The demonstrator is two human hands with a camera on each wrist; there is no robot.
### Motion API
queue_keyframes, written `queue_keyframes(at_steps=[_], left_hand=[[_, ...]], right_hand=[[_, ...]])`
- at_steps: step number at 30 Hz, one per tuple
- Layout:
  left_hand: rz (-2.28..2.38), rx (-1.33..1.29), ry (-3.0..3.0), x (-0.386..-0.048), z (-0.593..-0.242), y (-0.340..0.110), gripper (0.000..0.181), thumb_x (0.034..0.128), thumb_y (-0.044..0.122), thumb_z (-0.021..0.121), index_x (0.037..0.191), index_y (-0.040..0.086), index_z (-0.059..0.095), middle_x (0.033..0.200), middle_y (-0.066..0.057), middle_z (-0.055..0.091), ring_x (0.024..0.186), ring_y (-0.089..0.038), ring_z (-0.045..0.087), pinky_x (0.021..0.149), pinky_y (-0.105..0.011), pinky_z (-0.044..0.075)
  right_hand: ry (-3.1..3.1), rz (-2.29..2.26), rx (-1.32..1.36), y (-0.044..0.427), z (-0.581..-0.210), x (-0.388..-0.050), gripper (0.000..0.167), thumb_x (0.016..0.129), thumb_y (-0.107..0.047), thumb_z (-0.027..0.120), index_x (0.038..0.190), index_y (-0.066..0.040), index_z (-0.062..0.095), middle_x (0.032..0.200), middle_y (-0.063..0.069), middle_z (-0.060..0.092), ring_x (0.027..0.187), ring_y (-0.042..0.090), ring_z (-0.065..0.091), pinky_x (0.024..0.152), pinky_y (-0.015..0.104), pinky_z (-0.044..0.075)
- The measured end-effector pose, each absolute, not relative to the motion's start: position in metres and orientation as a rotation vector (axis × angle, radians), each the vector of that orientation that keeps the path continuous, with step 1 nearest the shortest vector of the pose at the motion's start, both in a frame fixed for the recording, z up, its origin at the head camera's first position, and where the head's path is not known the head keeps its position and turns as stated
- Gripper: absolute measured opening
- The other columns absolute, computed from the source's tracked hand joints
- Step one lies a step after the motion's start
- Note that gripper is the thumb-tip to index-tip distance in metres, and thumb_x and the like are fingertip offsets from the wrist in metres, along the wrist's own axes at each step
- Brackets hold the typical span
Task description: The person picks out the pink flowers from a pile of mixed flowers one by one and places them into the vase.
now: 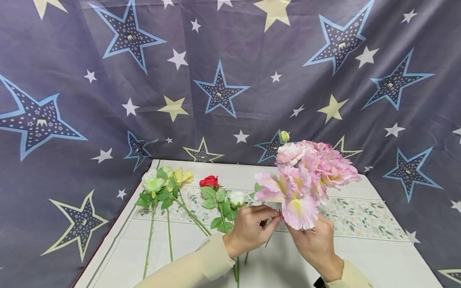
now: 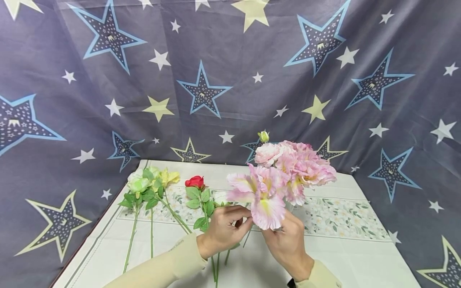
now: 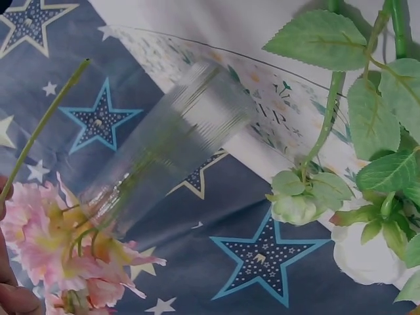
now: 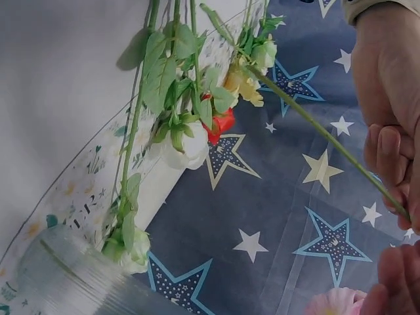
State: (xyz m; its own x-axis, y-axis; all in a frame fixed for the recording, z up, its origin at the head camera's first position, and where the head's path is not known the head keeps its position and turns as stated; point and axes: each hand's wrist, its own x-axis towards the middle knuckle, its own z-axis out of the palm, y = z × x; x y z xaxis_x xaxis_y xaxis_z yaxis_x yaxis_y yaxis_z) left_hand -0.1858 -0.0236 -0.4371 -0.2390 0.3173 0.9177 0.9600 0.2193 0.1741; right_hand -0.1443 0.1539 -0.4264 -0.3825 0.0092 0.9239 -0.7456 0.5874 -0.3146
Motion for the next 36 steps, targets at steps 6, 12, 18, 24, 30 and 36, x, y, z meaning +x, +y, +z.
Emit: queue_keyframes(at_steps=[6,12,18,24,30,36], left_hand=[[-0.986,-1.223,-1.699,-0.185,-0.437,-0.022,0.007,0.0869,0.005,0.076,0.085,0.012,0.075,0.072,0.006,0.068,0.054,0.002,0.054,0.063,-0.003,0.04],[-0.969,-1.214,-1.7,-0.185,-0.439,-0.022,0.003,0.0884,0.01,0.079,0.088,0.013,0.077,0.073,0.007,0.07,0.055,0.004,0.053,0.063,-0.003,0.04],[-1.0,-1.161,-1.734,-0.187,-0.441,-0.028,0.007,0.0889,0.018,0.081,0.093,0.013,0.078,0.084,0.006,0.075,0.054,0.003,0.053,0.06,-0.005,0.041],[-0.998,-1.074,-1.807,-0.192,-0.449,-0.04,0.006,0.0883,0.018,0.08,0.092,0.013,0.079,0.087,0.004,0.076,0.059,0.0,0.058,0.061,-0.01,0.046],[-0.983,-0.994,-1.864,-0.2,-0.458,-0.056,0.008,0.0859,0.016,0.081,0.093,0.014,0.079,0.09,0.005,0.077,0.061,-0.001,0.058,0.06,-0.012,0.045],[-0.959,-0.888,-1.95,-0.207,-0.467,-0.073,0.013,0.0848,0.018,0.083,0.096,0.014,0.079,0.093,0.003,0.077,0.063,-0.006,0.062,0.061,-0.019,0.049]], right_hand=[[-1.788,0.931,0.594,0.155,-0.427,-0.144,0.048,0.098,-0.046,0.065,0.086,-0.001,0.074,0.074,0.007,0.072,0.069,0.001,0.062,0.059,0.018,0.049],[-1.805,0.931,0.575,0.158,-0.425,-0.14,0.049,0.097,-0.045,0.067,0.093,0.003,0.072,0.081,0.011,0.074,0.082,-0.002,0.066,0.067,0.014,0.051],[-1.793,1.049,0.6,0.166,-0.419,-0.137,0.037,0.089,-0.016,0.08,0.11,0.012,0.066,0.096,0.018,0.074,0.098,-0.003,0.065,0.08,0.011,0.05],[-1.684,1.127,0.614,0.173,-0.411,-0.137,0.034,0.078,0.002,0.079,0.103,0.018,0.063,0.095,0.011,0.072,0.096,0.004,0.067,0.085,0.015,0.049],[-1.575,1.186,0.632,0.182,-0.399,-0.137,0.024,0.076,0.01,0.075,0.091,0.019,0.059,0.07,0.01,0.068,0.074,0.003,0.066,0.074,0.013,0.049],[-1.527,1.178,0.594,0.197,-0.393,-0.135,0.029,0.074,0.012,0.074,0.096,0.023,0.059,0.072,0.011,0.069,0.076,0.002,0.068,0.074,0.013,0.05]])
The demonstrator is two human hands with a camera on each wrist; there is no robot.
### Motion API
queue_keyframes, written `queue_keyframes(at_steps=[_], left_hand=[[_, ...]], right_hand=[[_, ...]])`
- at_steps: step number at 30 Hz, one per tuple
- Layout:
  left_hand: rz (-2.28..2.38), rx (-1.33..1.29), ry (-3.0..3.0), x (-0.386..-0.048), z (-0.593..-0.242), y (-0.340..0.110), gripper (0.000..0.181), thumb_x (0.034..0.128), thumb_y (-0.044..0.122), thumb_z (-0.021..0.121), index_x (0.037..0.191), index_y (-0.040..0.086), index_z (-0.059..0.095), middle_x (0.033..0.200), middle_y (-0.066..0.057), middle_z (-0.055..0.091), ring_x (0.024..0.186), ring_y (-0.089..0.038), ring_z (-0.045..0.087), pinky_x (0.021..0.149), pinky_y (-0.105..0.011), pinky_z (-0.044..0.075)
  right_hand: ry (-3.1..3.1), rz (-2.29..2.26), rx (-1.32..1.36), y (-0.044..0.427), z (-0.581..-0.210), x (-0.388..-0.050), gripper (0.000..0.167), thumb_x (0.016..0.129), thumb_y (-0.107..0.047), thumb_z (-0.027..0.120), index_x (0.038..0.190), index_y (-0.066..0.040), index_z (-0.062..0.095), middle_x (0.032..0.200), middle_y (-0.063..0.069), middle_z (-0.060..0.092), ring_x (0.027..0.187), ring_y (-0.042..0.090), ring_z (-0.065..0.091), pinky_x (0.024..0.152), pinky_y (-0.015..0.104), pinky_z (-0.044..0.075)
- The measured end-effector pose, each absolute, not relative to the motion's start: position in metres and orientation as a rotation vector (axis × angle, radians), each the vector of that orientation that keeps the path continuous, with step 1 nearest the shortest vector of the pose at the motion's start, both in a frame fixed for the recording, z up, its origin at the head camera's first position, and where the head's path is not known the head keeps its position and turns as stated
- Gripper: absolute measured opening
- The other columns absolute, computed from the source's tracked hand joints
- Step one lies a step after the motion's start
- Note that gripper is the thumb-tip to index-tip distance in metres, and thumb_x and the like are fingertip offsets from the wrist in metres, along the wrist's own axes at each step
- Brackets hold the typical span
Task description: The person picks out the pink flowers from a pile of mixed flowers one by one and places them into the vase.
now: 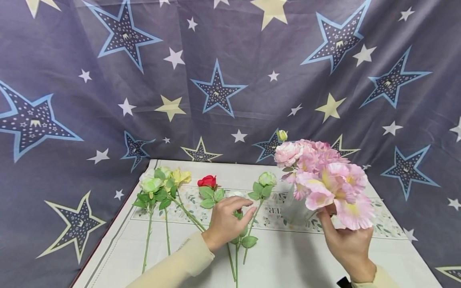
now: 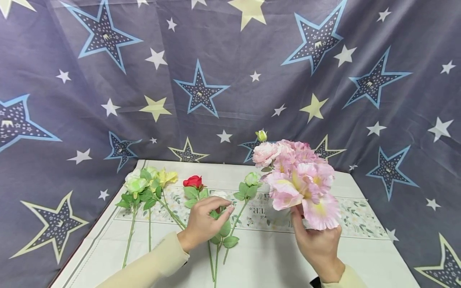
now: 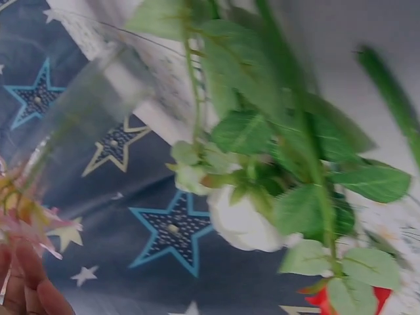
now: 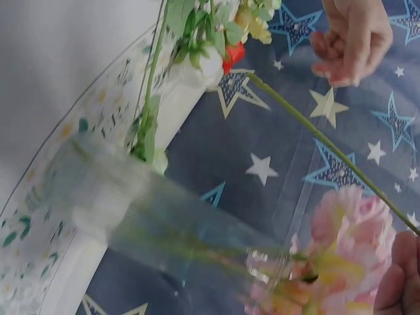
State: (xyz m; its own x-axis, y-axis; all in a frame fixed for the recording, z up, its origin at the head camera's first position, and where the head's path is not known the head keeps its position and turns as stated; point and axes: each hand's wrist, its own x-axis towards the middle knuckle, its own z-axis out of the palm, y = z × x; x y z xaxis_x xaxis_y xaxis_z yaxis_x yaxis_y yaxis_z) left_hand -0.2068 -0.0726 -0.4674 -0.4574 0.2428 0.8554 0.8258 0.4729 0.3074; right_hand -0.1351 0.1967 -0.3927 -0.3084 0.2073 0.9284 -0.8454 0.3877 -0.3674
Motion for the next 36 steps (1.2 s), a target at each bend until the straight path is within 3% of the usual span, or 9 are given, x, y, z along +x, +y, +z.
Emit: queue_keyframes(at_steps=[10,18,21,26,29,33,36], left_hand=[[-0.91,-0.716,-2.134,-0.216,-0.484,-0.099,0.019,0.0853,0.024,0.084,0.1,0.013,0.078,0.095,0.003,0.076,0.071,-0.01,0.066,0.07,-0.034,0.054],[-0.858,-0.59,-2.271,-0.217,-0.49,-0.114,0.029,0.0854,0.03,0.084,0.108,0.013,0.077,0.104,-0.003,0.077,0.096,-0.022,0.072,0.089,-0.046,0.054],[-0.847,-0.552,-2.308,-0.217,-0.492,-0.117,0.029,0.0855,0.031,0.083,0.107,0.014,0.077,0.103,-0.002,0.076,0.098,-0.024,0.072,0.094,-0.048,0.052],[-0.828,-0.535,-2.313,-0.217,-0.495,-0.12,0.028,0.0855,0.033,0.082,0.106,0.015,0.077,0.101,0.0,0.076,0.098,-0.023,0.071,0.092,-0.048,0.051],[-0.821,-0.537,-2.304,-0.218,-0.495,-0.12,0.028,0.0852,0.033,0.083,0.107,0.015,0.077,0.102,0.0,0.076,0.098,-0.022,0.071,0.091,-0.048,0.051],[-0.828,-0.539,-2.313,-0.217,-0.495,-0.118,0.028,0.0851,0.032,0.083,0.107,0.015,0.077,0.101,0.0,0.076,0.098,-0.023,0.071,0.091,-0.048,0.051],[-0.841,-0.54,-2.323,-0.216,-0.494,-0.117,0.028,0.0851,0.032,0.083,0.107,0.015,0.077,0.101,0.0,0.076,0.098,-0.023,0.071,0.092,-0.048,0.05]], right_hand=[[-1.487,1.206,0.528,0.216,-0.381,-0.135,0.031,0.074,0.016,0.072,0.102,0.023,0.06,0.071,0.012,0.072,0.073,0.002,0.07,0.072,0.013,0.052],[-1.448,1.131,0.462,0.233,-0.38,-0.142,0.031,0.078,0.007,0.075,0.103,0.021,0.063,0.074,0.006,0.075,0.076,-0.001,0.071,0.077,0.014,0.051],[-1.421,1.137,0.431,0.237,-0.378,-0.145,0.035,0.077,0.008,0.075,0.107,0.021,0.063,0.085,0.011,0.076,0.081,0.001,0.072,0.079,0.014,0.052],[-1.288,1.306,0.464,0.238,-0.37,-0.15,0.053,0.073,0.013,0.076,0.12,0.023,0.054,0.117,0.031,0.067,0.107,0.023,0.071,0.092,0.023,0.055],[-1.207,1.384,0.487,0.237,-0.365,-0.152,0.054,0.07,0.017,0.073,0.119,0.024,0.052,0.117,0.033,0.066,0.104,0.029,0.07,0.089,0.026,0.056],[-1.106,1.451,0.53,0.236,-0.359,-0.154,0.051,0.068,0.022,0.07,0.115,0.025,0.051,0.107,0.032,0.066,0.084,0.026,0.072,0.077,0.025,0.058],[-1.07,1.425,0.505,0.234,-0.352,-0.155,0.048,0.069,0.019,0.071,0.112,0.023,0.05,0.104,0.03,0.067,0.086,0.027,0.071,0.08,0.028,0.058]])
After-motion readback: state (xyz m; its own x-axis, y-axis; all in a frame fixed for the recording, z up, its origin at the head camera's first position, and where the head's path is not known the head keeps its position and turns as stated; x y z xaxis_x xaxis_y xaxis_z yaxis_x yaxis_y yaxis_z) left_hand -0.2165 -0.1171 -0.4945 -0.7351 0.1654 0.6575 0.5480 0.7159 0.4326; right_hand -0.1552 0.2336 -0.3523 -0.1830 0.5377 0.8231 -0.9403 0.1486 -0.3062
